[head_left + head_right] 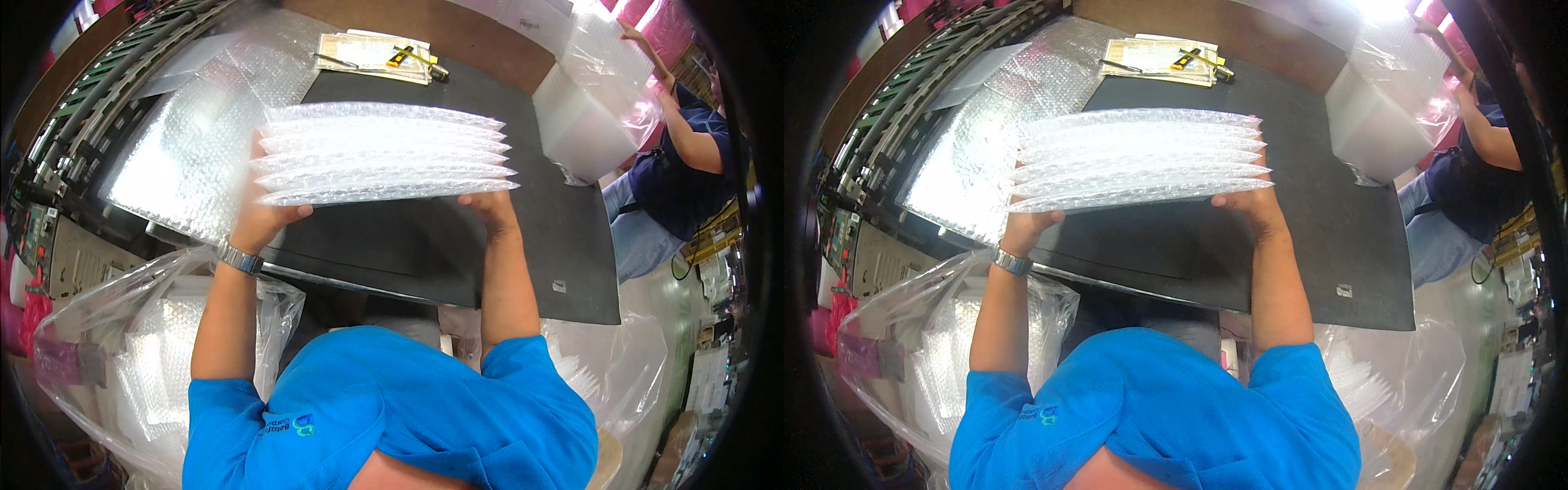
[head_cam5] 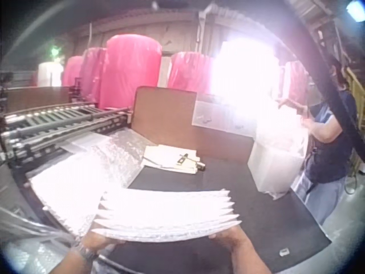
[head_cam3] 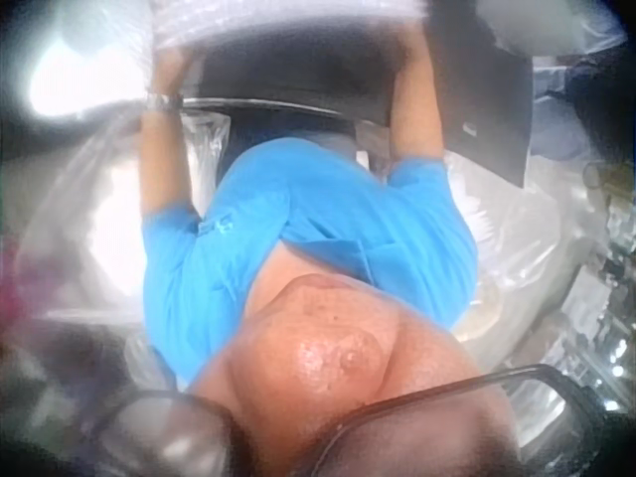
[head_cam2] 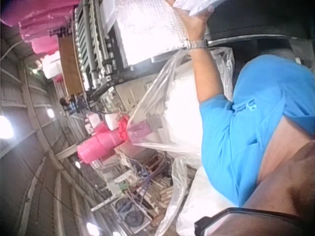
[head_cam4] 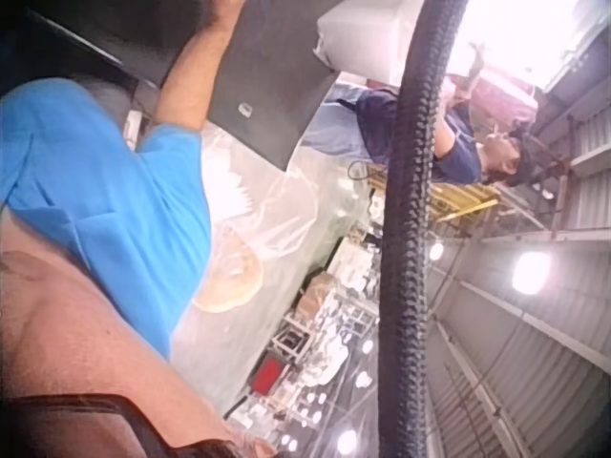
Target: The person repeatedly picks up stacks of bubble wrap sheets from a table and places them into a large plastic bag. The person handles the bubble wrap by hand, organizing the sheets into neat piles before transferring them. Another person is visible in the background working with similar materials.
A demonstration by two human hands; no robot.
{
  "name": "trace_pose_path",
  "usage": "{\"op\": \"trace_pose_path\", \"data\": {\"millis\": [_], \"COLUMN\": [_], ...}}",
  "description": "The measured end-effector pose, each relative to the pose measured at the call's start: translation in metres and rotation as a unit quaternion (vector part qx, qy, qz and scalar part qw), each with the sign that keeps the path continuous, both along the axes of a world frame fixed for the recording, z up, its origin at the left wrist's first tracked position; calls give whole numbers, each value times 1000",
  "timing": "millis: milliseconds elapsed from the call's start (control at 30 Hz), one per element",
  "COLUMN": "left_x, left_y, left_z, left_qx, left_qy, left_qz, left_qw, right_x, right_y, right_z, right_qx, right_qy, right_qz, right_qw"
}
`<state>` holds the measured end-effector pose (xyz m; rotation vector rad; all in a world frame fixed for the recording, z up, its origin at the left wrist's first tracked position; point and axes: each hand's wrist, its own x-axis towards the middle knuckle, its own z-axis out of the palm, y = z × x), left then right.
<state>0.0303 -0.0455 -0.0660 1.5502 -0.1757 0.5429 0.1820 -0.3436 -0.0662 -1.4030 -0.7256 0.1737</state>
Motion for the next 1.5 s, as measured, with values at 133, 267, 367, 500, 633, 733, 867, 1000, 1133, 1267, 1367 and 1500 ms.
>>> {"op": "trace_pose_path", "data": {"millis": [133,267,367,500,633,733,867,1000,1133,1267,1367,1500], "left_x": [12,11,5,-26,-24,-24,-38,-36,-22,-21,-20,-33], "left_y": [5,-9,-10,-28,-18,-21,-23,-22,-19,-12,12,42], "left_z": [-24,-6,23,92,91,79,51,-17,-40,-15,-4,2], "left_qx": [10,-31,194,529,437,302,19,-5,6,18,161,201], "left_qy": [103,-3,-195,-147,-64,-97,-65,-3,-21,-56,-113,-91], "left_qz": [18,135,364,310,155,158,122,121,155,263,432,515], "left_qw": [994,990,890,776,884,935,990,993,988,963,880,828], "right_x": [4,-21,-28,-52,-76,-72,-43,3,-8,-1,6,-9], "right_y": [18,32,23,23,42,49,44,43,82,91,84,88], "right_z": [-16,21,58,109,150,152,127,24,-21,-27,-52,-48], "right_qx": [-42,7,-58,-199,-275,-163,155,-121,23,-27,-142,-267], "right_qy": [-61,-9,-36,-226,-497,-596,-408,-69,49,21,-40,-124], "right_qz": [-64,-89,-86,-86,-59,-150,-192,-36,10,-44,-40,-4], "right_qw": [995,996,994,950,821,772,879,990,998,998,988,956]}}
